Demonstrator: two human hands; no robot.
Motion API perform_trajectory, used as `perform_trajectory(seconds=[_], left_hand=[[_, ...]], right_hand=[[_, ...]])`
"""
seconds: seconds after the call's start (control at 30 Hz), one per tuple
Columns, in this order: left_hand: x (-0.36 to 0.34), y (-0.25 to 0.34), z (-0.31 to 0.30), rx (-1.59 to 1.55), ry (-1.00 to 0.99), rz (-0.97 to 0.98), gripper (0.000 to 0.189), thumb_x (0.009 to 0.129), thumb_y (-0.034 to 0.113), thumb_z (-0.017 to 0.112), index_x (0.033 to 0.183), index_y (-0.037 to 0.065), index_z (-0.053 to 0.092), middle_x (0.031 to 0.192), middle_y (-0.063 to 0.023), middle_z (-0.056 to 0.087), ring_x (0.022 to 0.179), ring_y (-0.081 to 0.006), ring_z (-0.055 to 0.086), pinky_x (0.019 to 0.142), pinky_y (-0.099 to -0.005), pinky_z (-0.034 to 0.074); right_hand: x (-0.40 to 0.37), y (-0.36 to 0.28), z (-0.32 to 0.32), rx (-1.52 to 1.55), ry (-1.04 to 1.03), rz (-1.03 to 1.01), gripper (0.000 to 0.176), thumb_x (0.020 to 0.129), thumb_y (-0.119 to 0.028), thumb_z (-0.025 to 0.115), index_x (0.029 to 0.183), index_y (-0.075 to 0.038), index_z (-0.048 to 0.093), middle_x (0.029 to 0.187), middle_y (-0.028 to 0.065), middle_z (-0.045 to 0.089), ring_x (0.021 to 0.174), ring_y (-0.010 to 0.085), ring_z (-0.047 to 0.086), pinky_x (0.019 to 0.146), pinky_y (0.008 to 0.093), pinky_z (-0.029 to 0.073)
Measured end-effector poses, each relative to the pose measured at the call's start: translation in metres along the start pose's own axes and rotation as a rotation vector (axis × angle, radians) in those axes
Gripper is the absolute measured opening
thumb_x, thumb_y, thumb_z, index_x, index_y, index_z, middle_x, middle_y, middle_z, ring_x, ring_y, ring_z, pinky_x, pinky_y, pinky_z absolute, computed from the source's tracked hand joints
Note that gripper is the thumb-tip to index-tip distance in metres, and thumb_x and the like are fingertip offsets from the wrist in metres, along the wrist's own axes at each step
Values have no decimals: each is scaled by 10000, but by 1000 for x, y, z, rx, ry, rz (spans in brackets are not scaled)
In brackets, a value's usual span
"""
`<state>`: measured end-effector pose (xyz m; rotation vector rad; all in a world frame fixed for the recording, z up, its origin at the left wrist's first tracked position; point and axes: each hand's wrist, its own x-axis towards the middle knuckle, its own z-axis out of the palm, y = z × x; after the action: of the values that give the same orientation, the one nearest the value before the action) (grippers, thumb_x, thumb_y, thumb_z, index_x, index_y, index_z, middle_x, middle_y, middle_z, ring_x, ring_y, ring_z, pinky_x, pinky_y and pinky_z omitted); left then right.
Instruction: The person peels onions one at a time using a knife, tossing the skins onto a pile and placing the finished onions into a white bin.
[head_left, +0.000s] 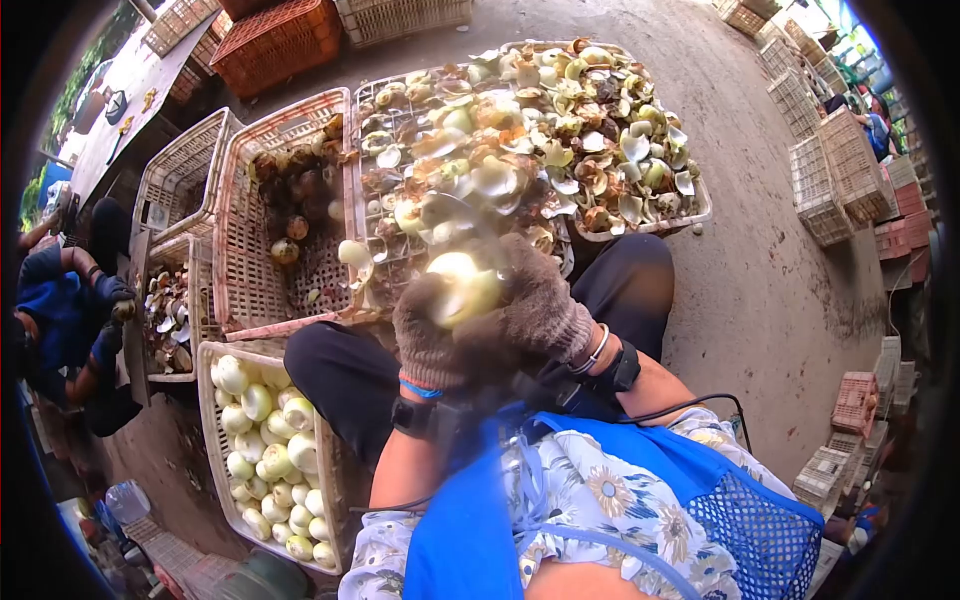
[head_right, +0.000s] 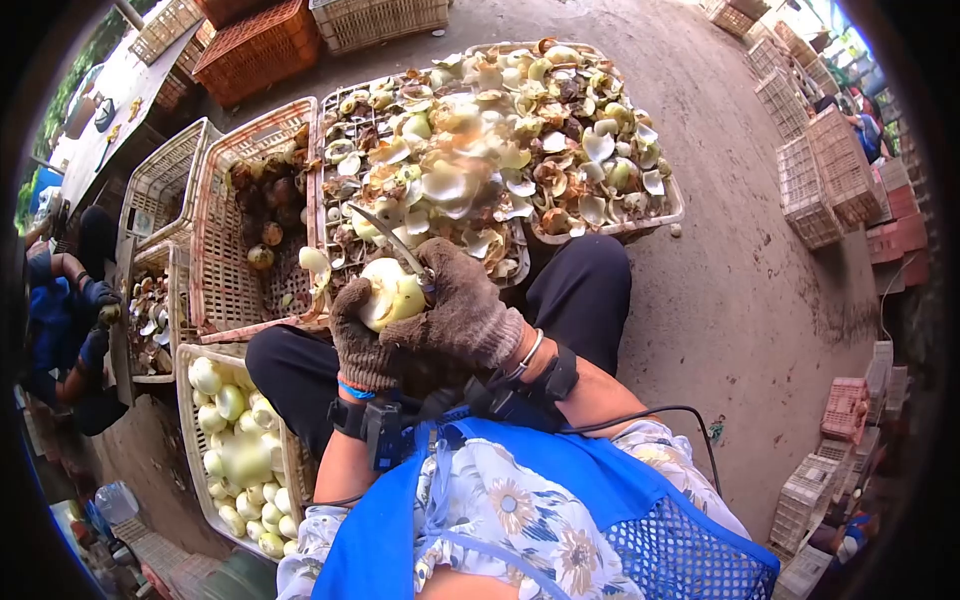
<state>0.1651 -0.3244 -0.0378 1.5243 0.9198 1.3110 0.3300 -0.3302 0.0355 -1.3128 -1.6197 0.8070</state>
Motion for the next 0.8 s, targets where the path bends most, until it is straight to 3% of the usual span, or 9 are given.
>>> perform_trajectory(seconds=[0.13, 0.27, 0.33, 0.4, 0.47, 0.53, 0.6, 0.63, 0.8], left_hand=[[4, 4, -1, 216, -6, 56, 722, 669, 215, 853, 1221, 14, 432, 1205, -132, 500, 1138, -254, 522, 966, -375, 450], [18, 13, 15, -320, 131, -351, 548, 724, 73, 762, 1181, -3, 469, 1160, -129, 546, 1073, -230, 566, 945, -360, 471], [19, 14, 19, 14, 207, -124, 448, 785, 79, 700, 1169, -3, 485, 1132, -120, 573, 1076, -222, 572, 936, -356, 484], [42, 40, 16, 21, 50, -275, 458, 845, 234, 658, 1202, 4, 485, 1155, -149, 580, 1096, -274, 573, 960, -426, 476], [50, 26, 10, -1520, 374, -764, 532, 879, 372, 594, 1248, 11, 467, 1204, -186, 563, 1117, -328, 561, 993, -510, 445], [54, 55, 19, -1453, 369, -706, 409, 867, 215, 626, 1150, -49, 493, 1128, -208, 568, 968, -273, 597, 796, -383, 552], [53, 39, 23, -945, 153, -476, 482, 932, 354, 526, 1261, 7, 465, 1208, -206, 559, 1121, -336, 556, 1006, -537, 428], [51, 27, 27, -193, 95, -267, 450, 965, 364, 469, 1263, 26, 477, 1198, -182, 575, 1087, -313, 578, 976, -495, 463], [50, 53, 28, -581, -61, -478, 455, 961, 353, 468, 1313, 67, 466, 1197, -130, 596, 1024, -271, 618, 859, -445, 539]], right_hand=[[-5, 16, 0, 161, 19, -58, 576, 606, -260, 891, 1046, -41, 591, 913, 73, 628, 834, 128, 590, 763, 297, 500], [-15, 14, -10, 323, -148, 41, 456, 675, -169, 853, 1030, -30, 603, 917, 58, 635, 840, 112, 586, 762, 274, 488], [-16, 8, -19, 393, -182, 45, 396, 710, -96, 823, 1033, -25, 605, 962, 47, 645, 862, 105, 584, 763, 263, 488], [-15, 4, -39, 508, -137, 203, 420, 712, -84, 825, 1054, -21, 590, 997, 51, 652, 885, 118, 600, 778, 273, 504], [5, -5, -66, 490, 24, 315, 546, 701, -133, 840, 1148, -11, 551, 1017, 81, 652, 900, 131, 614, 778, 282, 519], [31, 4, -81, -261, 321, -16, 672, 704, -177, 837, 1251, -3, 487, 1043, 101, 643, 910, 149, 622, 786, 282, 527], [29, -7, -73, -165, 286, 9, 716, 717, -210, 825, 1302, -19, 458, 1140, 143, 609, 997, 216, 608, 829, 309, 520], [22, -5, -55, 6, 220, -7, 710, 712, -196, 827, 1299, -26, 465, 1167, 150, 594, 1035, 215, 592, 852, 313, 509], [9, -4, -12, 82, 238, -30, 741, 663, -112, 848, 1301, -28, 481, 1234, 103, 564, 1130, 164, 535, 981, 310, 431]])
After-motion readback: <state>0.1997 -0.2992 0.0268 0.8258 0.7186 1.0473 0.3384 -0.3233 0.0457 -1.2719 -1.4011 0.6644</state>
